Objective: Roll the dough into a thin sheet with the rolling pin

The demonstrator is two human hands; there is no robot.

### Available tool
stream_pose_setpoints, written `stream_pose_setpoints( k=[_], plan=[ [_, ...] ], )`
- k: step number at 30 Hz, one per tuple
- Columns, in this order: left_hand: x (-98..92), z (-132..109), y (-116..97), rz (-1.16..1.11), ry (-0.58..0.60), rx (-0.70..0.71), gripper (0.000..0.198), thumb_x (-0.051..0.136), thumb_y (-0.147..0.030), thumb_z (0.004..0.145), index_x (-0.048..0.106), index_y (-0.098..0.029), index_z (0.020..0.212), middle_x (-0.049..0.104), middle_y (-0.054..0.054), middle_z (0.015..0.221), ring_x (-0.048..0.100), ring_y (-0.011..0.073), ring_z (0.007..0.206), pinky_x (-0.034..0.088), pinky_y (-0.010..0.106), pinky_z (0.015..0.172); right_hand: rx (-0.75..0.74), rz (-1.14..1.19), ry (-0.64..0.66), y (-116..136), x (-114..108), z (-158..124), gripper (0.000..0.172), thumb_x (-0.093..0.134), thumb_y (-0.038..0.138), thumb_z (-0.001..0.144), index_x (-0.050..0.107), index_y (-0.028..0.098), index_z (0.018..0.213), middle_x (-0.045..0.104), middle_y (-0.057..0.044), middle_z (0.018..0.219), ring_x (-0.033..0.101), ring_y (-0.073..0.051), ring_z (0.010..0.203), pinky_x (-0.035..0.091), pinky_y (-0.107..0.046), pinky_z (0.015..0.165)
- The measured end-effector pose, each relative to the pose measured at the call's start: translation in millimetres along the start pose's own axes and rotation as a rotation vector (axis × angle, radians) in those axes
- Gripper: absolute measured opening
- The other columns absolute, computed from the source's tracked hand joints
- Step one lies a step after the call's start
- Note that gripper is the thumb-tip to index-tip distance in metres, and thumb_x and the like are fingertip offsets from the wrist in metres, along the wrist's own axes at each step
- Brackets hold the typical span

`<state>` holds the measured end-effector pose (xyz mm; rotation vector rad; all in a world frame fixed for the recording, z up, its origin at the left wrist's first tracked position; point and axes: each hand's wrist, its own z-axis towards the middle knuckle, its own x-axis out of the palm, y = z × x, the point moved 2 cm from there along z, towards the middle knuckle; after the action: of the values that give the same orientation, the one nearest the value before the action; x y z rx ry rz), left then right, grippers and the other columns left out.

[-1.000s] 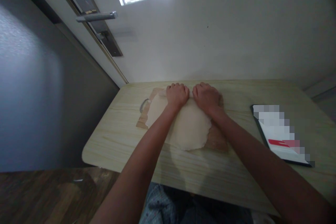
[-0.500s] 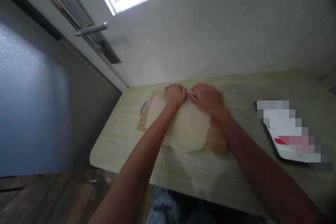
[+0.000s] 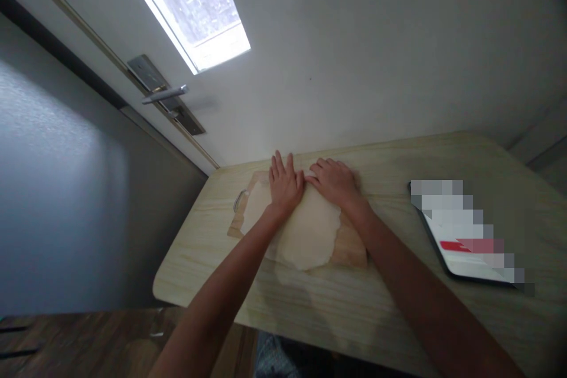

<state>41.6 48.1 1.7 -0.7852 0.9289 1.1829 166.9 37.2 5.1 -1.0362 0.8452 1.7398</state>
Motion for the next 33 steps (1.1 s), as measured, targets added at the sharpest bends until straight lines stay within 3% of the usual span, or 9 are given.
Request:
stream_pose_setpoints(
  k=[5,10,15,19,22,33],
  plan=[
    [-9.3,-37.1,2.9,-0.034,0.176,0.094,0.056,0.024,-0.041,0.086,0.016,-0.012,0.133,0.008,0.018,0.140,0.004,0.0283,0.128,0.020,0.046,0.098,0.018,0.039,0.011,0.4,-2.5,0.6,0.032,0.037,0.041,0.084,0.057,0.017,0.089,0.057,-0.008,0.091,0.047,-0.019,0.087,0.030,-0.030,0.072],
    [-28.6,-74.7,1.2,-0.012,0.365,0.212,0.050,0.019,-0.039,0.088,0.017,-0.021,0.134,0.012,0.008,0.141,0.008,0.0231,0.129,0.018,0.044,0.100,0.024,0.066,0.001,-0.3,-3.8,0.5,0.027,0.042,0.038,0.082,0.058,0.017,0.089,0.058,-0.008,0.092,0.048,-0.019,0.087,0.031,-0.030,0.073],
    [-48.3,-98.1,3.7,-0.002,0.429,0.363,0.052,0.021,-0.041,0.087,0.011,-0.021,0.135,0.006,0.007,0.142,0.002,0.0218,0.129,0.015,0.044,0.101,0.020,0.074,-0.016,-0.5,-5.5,0.4,0.025,0.044,0.035,0.081,0.058,0.016,0.088,0.058,-0.007,0.091,0.048,-0.020,0.087,0.031,-0.031,0.073],
    [-61.1,-107.8,14.3,-0.004,0.487,0.605,0.072,0.032,-0.056,0.078,0.010,-0.018,0.135,0.006,0.012,0.141,0.003,0.0262,0.129,0.015,0.046,0.101,0.018,0.096,0.001,0.2,-7.4,0.3,0.024,0.043,0.034,0.082,0.058,0.015,0.088,0.058,-0.008,0.093,0.048,-0.019,0.090,0.031,-0.031,0.074],
    [-65.4,-110.3,28.1,0.018,0.489,0.693,0.078,0.037,-0.057,0.076,0.008,-0.017,0.135,0.012,0.014,0.140,0.007,0.0255,0.128,0.019,0.045,0.101,0.028,0.107,-0.013,0.0,-9.1,0.2,0.024,0.043,0.034,0.082,0.058,0.015,0.088,0.058,-0.008,0.093,0.048,-0.019,0.090,0.031,-0.031,0.074],
    [-77.7,-117.2,72.3,0.060,0.334,0.901,0.048,0.038,-0.020,0.085,0.023,-0.022,0.132,0.035,0.010,0.132,0.027,0.0205,0.123,0.036,0.037,0.095,0.052,0.103,-0.058,-1.6,-7.5,2.0,0.027,0.040,0.037,0.083,0.058,0.016,0.085,0.057,-0.007,0.091,0.048,-0.019,0.086,0.033,-0.031,0.071]
  ],
)
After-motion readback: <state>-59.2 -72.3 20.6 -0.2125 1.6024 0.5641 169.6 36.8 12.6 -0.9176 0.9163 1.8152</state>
